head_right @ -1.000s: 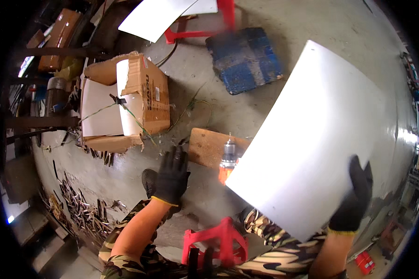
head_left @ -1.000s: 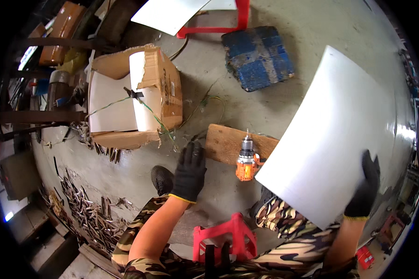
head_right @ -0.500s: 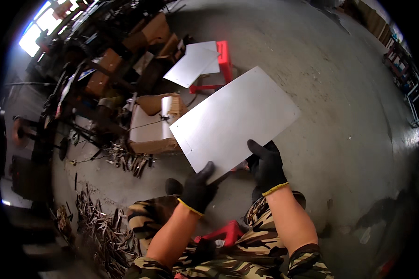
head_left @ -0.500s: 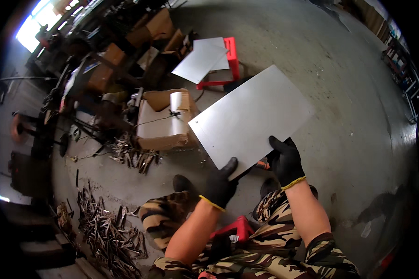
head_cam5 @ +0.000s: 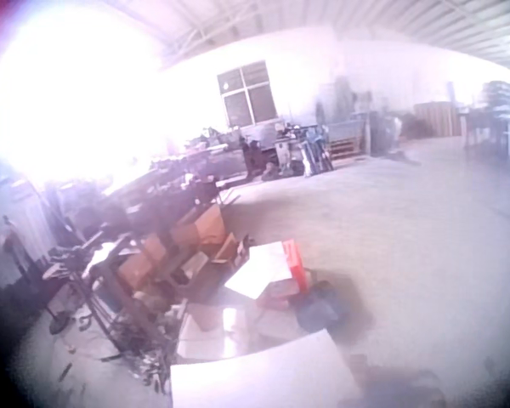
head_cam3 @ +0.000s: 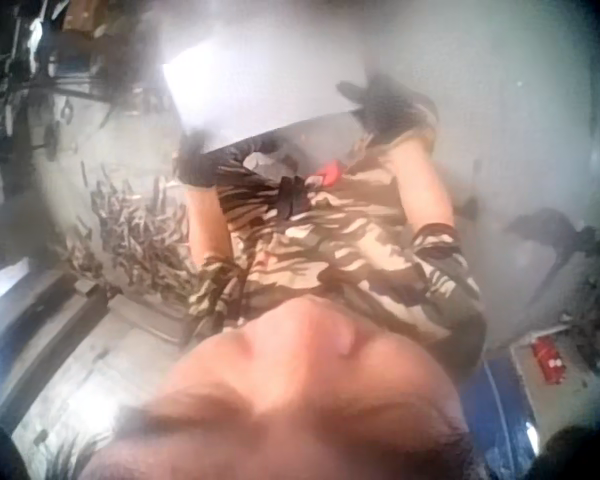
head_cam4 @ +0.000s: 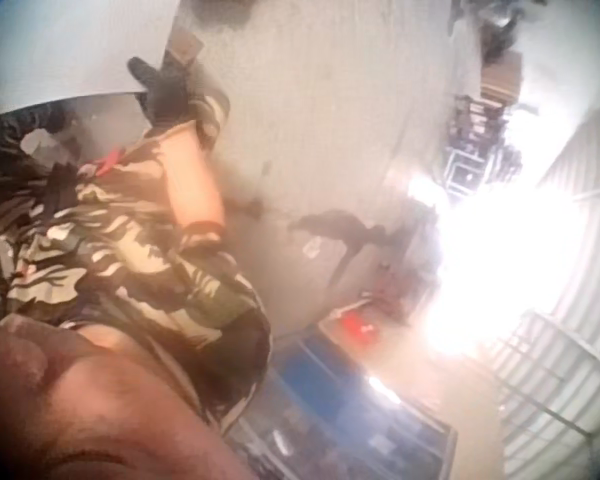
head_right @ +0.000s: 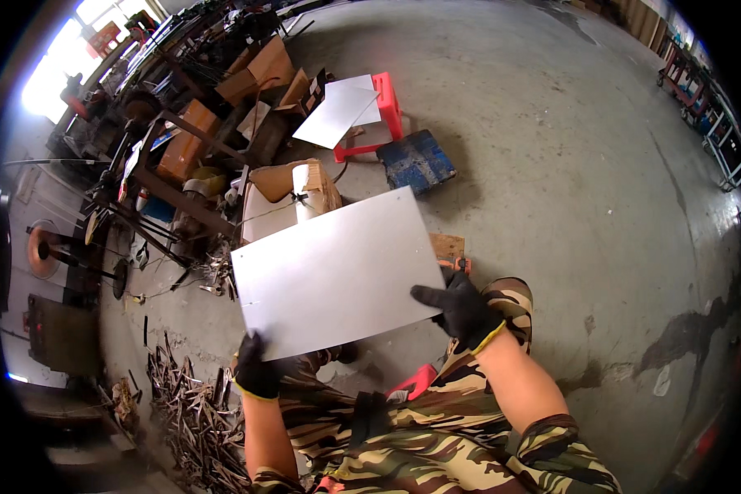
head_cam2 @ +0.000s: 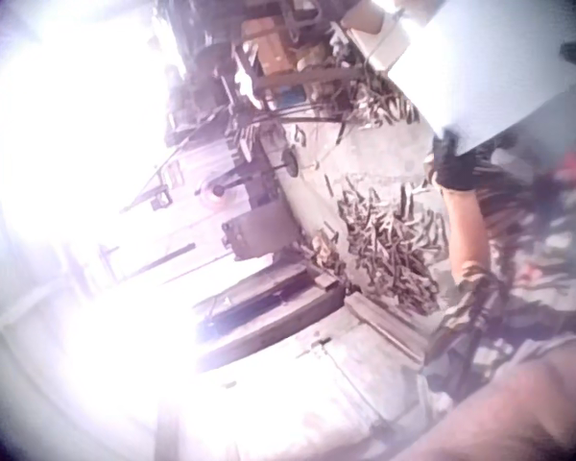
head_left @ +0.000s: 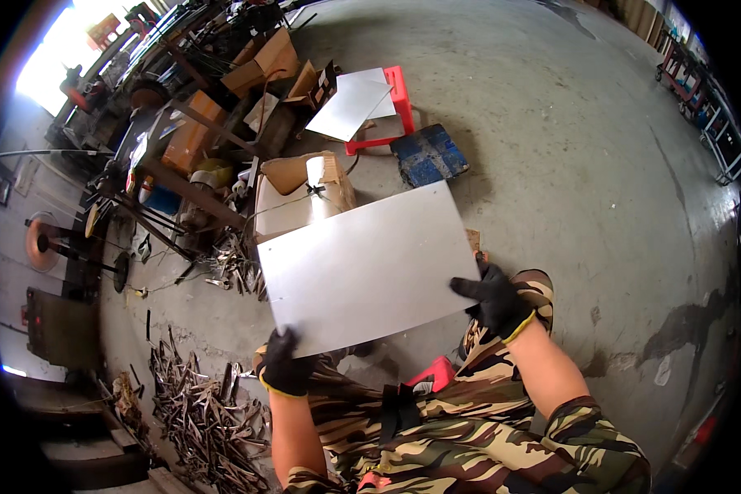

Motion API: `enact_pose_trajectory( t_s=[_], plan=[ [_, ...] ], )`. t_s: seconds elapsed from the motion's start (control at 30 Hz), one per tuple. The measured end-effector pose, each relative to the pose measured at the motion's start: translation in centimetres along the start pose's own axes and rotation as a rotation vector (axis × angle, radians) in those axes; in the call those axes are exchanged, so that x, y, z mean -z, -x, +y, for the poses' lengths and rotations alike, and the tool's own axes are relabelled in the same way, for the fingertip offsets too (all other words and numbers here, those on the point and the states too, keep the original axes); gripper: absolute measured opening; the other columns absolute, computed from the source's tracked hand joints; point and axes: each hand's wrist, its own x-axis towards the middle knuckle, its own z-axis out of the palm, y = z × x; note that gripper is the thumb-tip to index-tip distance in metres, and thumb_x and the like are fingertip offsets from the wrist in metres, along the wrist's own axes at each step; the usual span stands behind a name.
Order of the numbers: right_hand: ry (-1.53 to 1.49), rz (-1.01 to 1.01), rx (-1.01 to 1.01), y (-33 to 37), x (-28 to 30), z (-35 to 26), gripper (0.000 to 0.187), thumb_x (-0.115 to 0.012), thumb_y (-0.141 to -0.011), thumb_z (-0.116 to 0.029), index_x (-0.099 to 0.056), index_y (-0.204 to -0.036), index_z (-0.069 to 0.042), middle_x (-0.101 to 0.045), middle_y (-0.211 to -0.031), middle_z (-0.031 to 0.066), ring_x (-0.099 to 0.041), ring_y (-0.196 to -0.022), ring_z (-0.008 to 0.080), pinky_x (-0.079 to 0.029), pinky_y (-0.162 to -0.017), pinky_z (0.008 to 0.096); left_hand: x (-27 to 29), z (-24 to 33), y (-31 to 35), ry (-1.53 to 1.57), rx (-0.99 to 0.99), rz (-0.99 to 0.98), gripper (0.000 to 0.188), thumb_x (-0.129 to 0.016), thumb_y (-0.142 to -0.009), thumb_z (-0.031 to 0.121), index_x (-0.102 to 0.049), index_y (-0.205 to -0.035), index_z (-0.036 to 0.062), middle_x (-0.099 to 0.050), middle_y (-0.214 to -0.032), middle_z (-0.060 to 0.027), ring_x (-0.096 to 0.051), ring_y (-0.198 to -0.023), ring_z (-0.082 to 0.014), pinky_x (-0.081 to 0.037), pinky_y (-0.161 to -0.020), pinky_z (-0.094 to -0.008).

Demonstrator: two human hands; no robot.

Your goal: The person sits on the floor and uses a cordless drill to make holes in a rectangular metal sheet. They repeatedly reposition the sheet and drill at different locations, then inspect the finished holes.

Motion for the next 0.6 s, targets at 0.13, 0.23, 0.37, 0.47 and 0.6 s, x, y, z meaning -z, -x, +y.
enact_pose_trajectory(
  t_s=[0.13, 0.23, 0.37, 0.47, 0.6],
  plan=[
    [-0.322, -0.052, -0.054, -0.2, -4.2, 3.8, 0.031, -0.072, -0.091, -0.006, -0.065, -0.121, -0.002, -0.072, -0.111, 0.0082, -0.069, -0.100, 0.0183, -0.055, -0.087, 0.0333, -2.5, -0.1, 1.1, 0.230, -0.360, -0.126, 0.090, -0.044, -0.093, 0.072, -0.040, -0.148, -0.0001, -0.046, -0.149, -0.0193, -0.045, -0.136, -0.0335, -0.033, -0.113, -0.0505],
    [-0.189, -0.129, -0.027, 0.0, -8.6, 7.2, 0.029, -0.073, -0.091, -0.009, -0.067, -0.118, 0.000, -0.073, -0.108, 0.0089, -0.069, -0.097, 0.0178, -0.055, -0.087, 0.0310, -3.5, -2.4, 1.5, -0.406, -0.373, 0.233, 0.054, -0.049, -0.102, 0.047, -0.055, -0.132, 0.0018, -0.058, -0.131, -0.0184, -0.057, -0.120, -0.0295, -0.050, -0.096, -0.0456],
    [0.170, -0.155, -0.077, 0.0, -8.8, 9.6, 0.031, -0.074, -0.090, -0.011, -0.067, -0.118, 0.001, -0.073, -0.106, 0.0105, -0.068, -0.094, 0.0181, -0.054, -0.085, 0.0313, -3.8, -3.4, 0.5, 0.203, -0.051, 0.238, 0.037, -0.056, -0.103, 0.033, -0.061, -0.121, 0.0007, -0.067, -0.112, -0.0141, -0.066, -0.099, -0.0237, -0.056, -0.083, -0.0414],
    [0.675, 0.038, 0.358, -0.5, -6.7, 7.7, 0.040, -0.075, -0.090, -0.017, -0.064, -0.121, 0.004, -0.069, -0.112, 0.0185, -0.066, -0.101, 0.0282, -0.051, -0.091, 0.0366, 0.1, -6.5, 0.2, 0.132, -0.215, 0.321, 0.043, -0.065, -0.098, 0.026, -0.056, -0.129, -0.0015, -0.064, -0.119, -0.0142, -0.064, -0.105, -0.0300, -0.055, -0.089, -0.0461],
    [1.119, 0.032, 0.943, 2.2, -9.7, 2.7, 0.050, -0.070, -0.092, -0.023, -0.058, -0.132, 0.004, -0.061, -0.131, 0.0256, -0.057, -0.122, 0.0408, -0.042, -0.107, 0.0457, -3.2, -4.4, 2.3, 0.367, -0.123, 0.434, 0.040, -0.071, -0.094, 0.018, -0.058, -0.127, -0.0016, -0.064, -0.119, -0.0128, -0.064, -0.107, -0.0295, -0.056, -0.093, -0.0427]
  ],
)
